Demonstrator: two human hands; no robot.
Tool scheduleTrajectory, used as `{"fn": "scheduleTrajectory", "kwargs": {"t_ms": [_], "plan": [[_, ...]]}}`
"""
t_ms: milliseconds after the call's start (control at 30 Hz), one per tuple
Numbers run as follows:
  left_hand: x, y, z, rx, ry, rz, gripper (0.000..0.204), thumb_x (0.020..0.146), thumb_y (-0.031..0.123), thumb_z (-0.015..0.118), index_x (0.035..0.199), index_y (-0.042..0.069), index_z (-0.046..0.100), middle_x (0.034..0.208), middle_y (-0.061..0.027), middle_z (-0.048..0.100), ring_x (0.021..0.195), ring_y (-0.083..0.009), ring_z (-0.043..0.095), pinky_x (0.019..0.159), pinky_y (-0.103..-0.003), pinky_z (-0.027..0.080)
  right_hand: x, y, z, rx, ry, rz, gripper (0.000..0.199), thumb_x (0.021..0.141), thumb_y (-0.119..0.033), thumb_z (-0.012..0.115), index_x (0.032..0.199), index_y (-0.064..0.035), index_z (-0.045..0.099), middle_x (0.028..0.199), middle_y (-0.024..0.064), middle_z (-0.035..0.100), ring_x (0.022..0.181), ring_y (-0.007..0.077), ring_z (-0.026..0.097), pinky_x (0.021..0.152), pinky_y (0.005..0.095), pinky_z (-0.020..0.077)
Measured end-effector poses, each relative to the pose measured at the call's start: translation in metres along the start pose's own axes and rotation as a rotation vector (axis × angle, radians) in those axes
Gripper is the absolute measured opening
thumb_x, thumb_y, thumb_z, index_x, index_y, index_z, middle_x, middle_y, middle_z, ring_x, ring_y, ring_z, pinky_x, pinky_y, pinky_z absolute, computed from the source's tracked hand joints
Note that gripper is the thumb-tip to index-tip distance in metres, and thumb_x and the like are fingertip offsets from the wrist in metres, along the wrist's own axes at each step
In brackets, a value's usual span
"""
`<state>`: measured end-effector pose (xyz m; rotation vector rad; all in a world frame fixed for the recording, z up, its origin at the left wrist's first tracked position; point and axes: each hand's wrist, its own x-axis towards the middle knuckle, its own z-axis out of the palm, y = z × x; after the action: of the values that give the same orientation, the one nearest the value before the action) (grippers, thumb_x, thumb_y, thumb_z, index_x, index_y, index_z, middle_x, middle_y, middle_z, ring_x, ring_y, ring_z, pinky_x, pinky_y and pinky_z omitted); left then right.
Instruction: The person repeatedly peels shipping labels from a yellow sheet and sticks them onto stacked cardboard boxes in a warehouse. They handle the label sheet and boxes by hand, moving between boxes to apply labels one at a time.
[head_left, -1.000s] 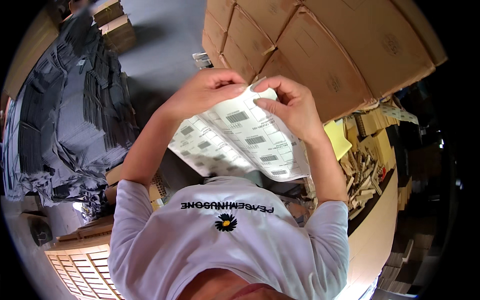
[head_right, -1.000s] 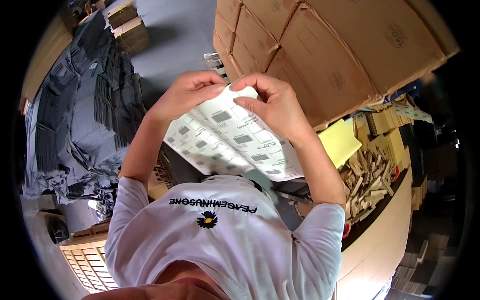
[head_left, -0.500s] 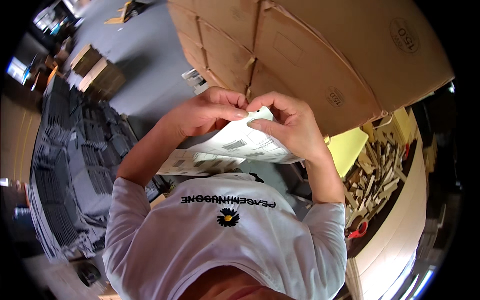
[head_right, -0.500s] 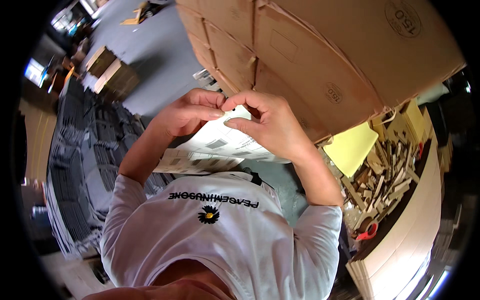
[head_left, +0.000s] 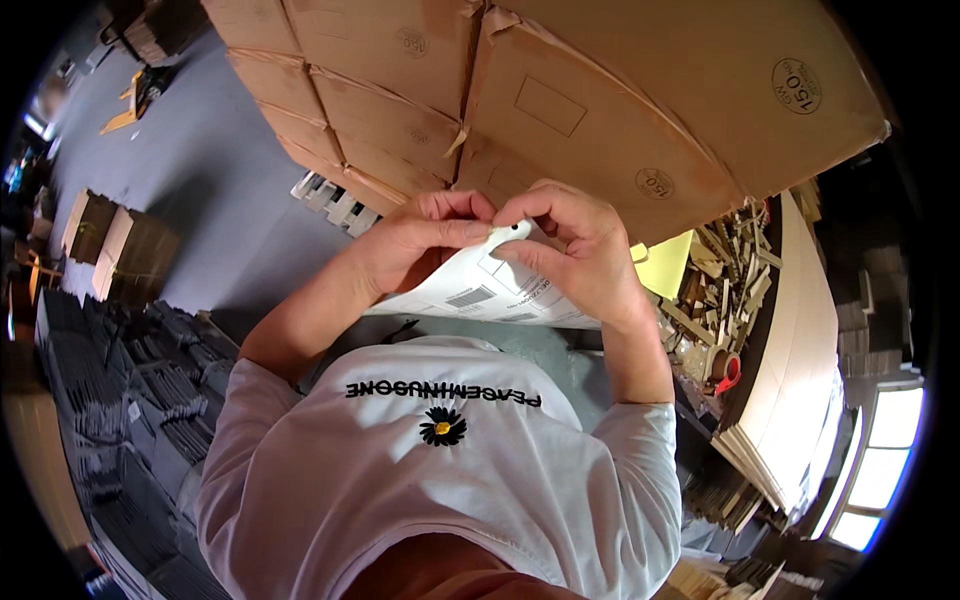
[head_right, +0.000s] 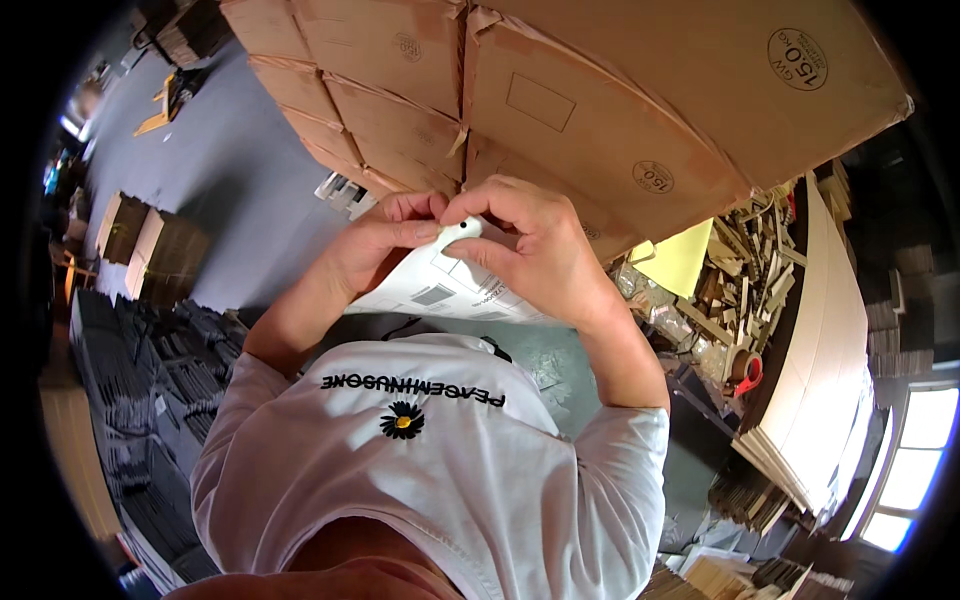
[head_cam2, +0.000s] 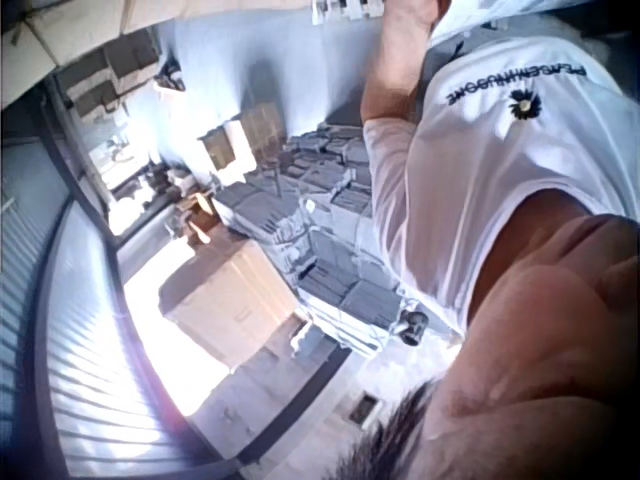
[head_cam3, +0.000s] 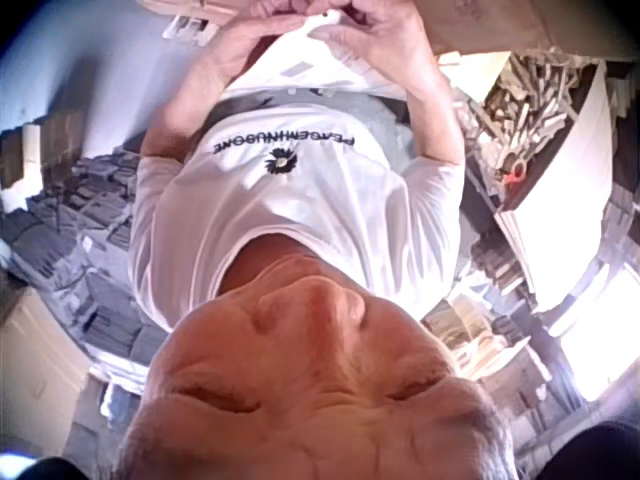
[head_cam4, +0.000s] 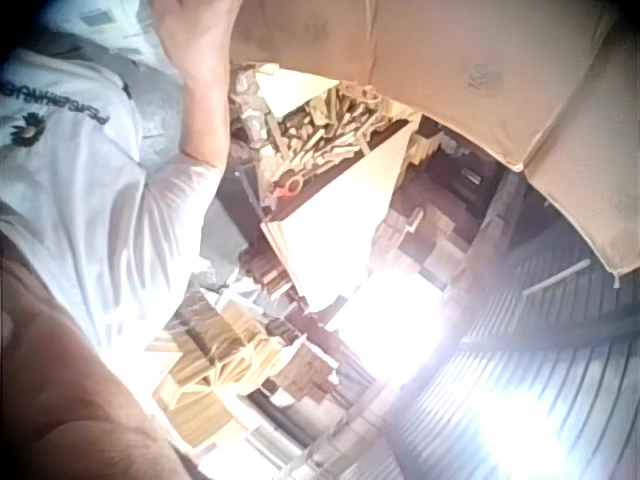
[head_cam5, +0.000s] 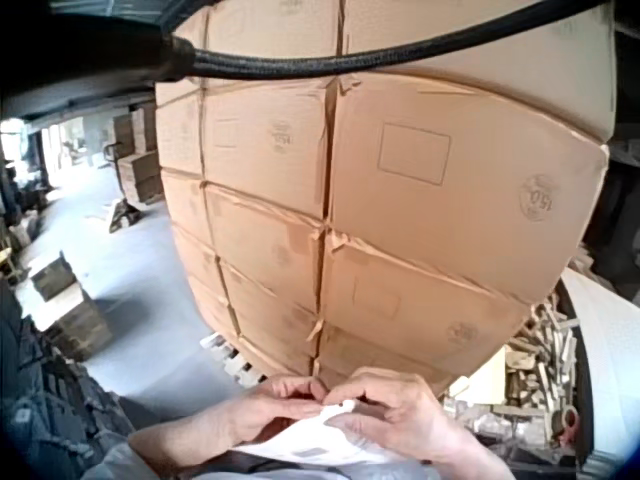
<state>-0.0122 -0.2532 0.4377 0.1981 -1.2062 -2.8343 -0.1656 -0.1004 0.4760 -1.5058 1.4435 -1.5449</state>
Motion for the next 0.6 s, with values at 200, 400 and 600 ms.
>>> {"fn": "scheduleTrajectory", "kwargs": {"t_ms": [200,400,600], "plan": [[-0.015,-0.017,-0.004,-0.246,0.029,-0.157,0.017,0.09,0.009,0.068,0.106,0.004,0.065,0.098,-0.005,0.069,0.09,-0.0147,0.067,0.082,-0.03,0.055,-0.012,-0.005,0.012,-0.196,0.032,-0.101,0.026,0.073,0.007,0.079,0.097,-0.0004,0.073,0.094,0.0061,0.063,0.081,0.013,0.062,0.067,0.0242,0.0495],[-0.029,-0.036,0.009,-0.36,0.101,-0.221,0.017,0.093,0.009,0.067,0.109,0.004,0.066,0.103,-0.007,0.071,0.094,-0.0169,0.069,0.084,-0.034,0.058,-0.03,-0.003,0.015,0.028,-0.013,0.067,0.027,0.072,0.007,0.079,0.098,-0.001,0.074,0.097,0.0071,0.064,0.08,0.0158,0.062,0.067,0.0246,0.0494],[-0.034,-0.04,0.005,-0.27,-0.075,-0.195,0.038,0.092,0.014,0.068,0.126,0.001,0.059,0.117,-0.0105,0.067,0.108,-0.0226,0.067,0.096,-0.038,0.055,-0.04,-0.01,0.02,-0.224,0.075,-0.308,0.029,0.073,0.005,0.078,0.101,-0.0025,0.075,0.098,0.0085,0.064,0.081,0.0174,0.064,0.068,0.0256,0.051]]}}
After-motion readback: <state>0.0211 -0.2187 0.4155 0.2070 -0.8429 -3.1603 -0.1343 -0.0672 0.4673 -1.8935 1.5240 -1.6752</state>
